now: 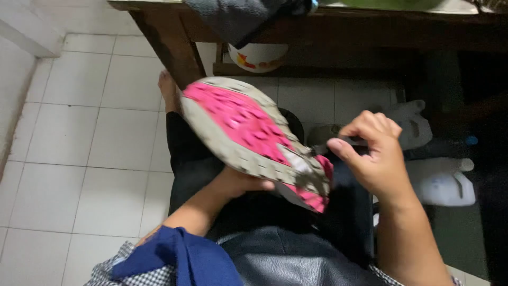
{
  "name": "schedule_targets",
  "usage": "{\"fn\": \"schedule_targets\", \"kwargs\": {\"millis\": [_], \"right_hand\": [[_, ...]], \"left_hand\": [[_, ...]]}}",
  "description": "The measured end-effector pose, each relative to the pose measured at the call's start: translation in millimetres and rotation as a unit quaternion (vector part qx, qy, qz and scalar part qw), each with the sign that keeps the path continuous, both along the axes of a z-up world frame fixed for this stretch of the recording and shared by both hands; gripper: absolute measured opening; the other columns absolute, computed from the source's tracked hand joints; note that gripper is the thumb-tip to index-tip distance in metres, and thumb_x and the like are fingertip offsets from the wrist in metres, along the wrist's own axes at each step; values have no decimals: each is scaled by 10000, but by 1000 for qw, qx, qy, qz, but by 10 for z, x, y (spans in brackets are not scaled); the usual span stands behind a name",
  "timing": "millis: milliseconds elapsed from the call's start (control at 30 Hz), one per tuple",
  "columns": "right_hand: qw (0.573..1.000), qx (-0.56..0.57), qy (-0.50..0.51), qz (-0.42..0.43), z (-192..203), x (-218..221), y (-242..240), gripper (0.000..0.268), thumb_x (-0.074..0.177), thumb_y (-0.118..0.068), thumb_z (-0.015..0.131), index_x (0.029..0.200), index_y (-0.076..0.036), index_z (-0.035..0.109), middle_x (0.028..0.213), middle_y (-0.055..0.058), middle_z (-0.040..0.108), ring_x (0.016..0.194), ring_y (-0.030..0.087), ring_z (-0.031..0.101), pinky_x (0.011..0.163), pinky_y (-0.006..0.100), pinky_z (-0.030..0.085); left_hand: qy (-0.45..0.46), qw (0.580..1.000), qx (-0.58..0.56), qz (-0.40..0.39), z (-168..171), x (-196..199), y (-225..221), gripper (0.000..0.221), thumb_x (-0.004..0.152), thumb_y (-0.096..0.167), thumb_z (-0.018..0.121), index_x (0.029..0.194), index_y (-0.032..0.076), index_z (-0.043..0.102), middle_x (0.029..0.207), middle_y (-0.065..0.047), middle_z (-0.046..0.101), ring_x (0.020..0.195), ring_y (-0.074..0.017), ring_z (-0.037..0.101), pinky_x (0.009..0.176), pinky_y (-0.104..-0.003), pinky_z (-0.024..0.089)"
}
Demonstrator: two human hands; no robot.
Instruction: Scrubbing the sole of a running shoe with a brush and soapy water to clean it.
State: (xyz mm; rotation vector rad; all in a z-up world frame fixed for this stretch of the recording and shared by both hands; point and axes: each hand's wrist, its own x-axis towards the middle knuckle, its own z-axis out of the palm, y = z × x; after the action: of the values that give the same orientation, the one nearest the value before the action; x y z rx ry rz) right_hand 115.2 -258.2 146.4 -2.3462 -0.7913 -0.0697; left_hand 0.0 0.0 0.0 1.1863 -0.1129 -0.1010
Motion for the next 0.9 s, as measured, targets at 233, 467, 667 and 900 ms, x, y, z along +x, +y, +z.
{"fn": "schedule_targets", "kwargs": {"millis": [233, 467, 667, 900], "right_hand": [[999, -25, -13, 27, -269, -101, -226, 270, 805, -449, 776, 797, -194, 686, 864, -54, 542, 927, 171, 488, 1075, 409, 207], [998, 37, -31, 29, -305, -201, -293, 270, 827, -428, 816, 805, -195, 681, 837, 3, 544, 990, 192, 520, 1222, 439, 136], [988, -9, -150, 29, 557, -393, 325, 283, 799, -440, 790, 802, -170, 706, 847, -7, 544, 930, 204, 490, 1117, 483, 213], [957, -91, -276, -3, 415, 407, 108, 319, 959, -455, 854, 915, -150, 774, 946, 16, 602, 1049, 255, 520, 1092, 459, 195]], "left_hand": [[-8, 926, 288, -244, 313, 257, -245, 747, 600, 491, 857, 1270, 214, 678, 1326, 2, 704, 1280, -194, 612, 1150, -322, 436], [-150, 972, -53, -176, -165, 282, -110, 633, 778, 507, 870, 1187, 51, 709, 1234, -165, 718, 1191, -262, 633, 989, -487, 549], [-169, 967, -26, -187, -232, 351, -137, 715, 788, 565, 820, 1260, 54, 655, 1307, -154, 669, 1251, -267, 599, 1067, -478, 502], [-203, 953, 23, -222, -167, 585, -142, 827, 801, 644, 752, 1359, 58, 582, 1406, -138, 602, 1333, -274, 553, 1173, -465, 438]]}}
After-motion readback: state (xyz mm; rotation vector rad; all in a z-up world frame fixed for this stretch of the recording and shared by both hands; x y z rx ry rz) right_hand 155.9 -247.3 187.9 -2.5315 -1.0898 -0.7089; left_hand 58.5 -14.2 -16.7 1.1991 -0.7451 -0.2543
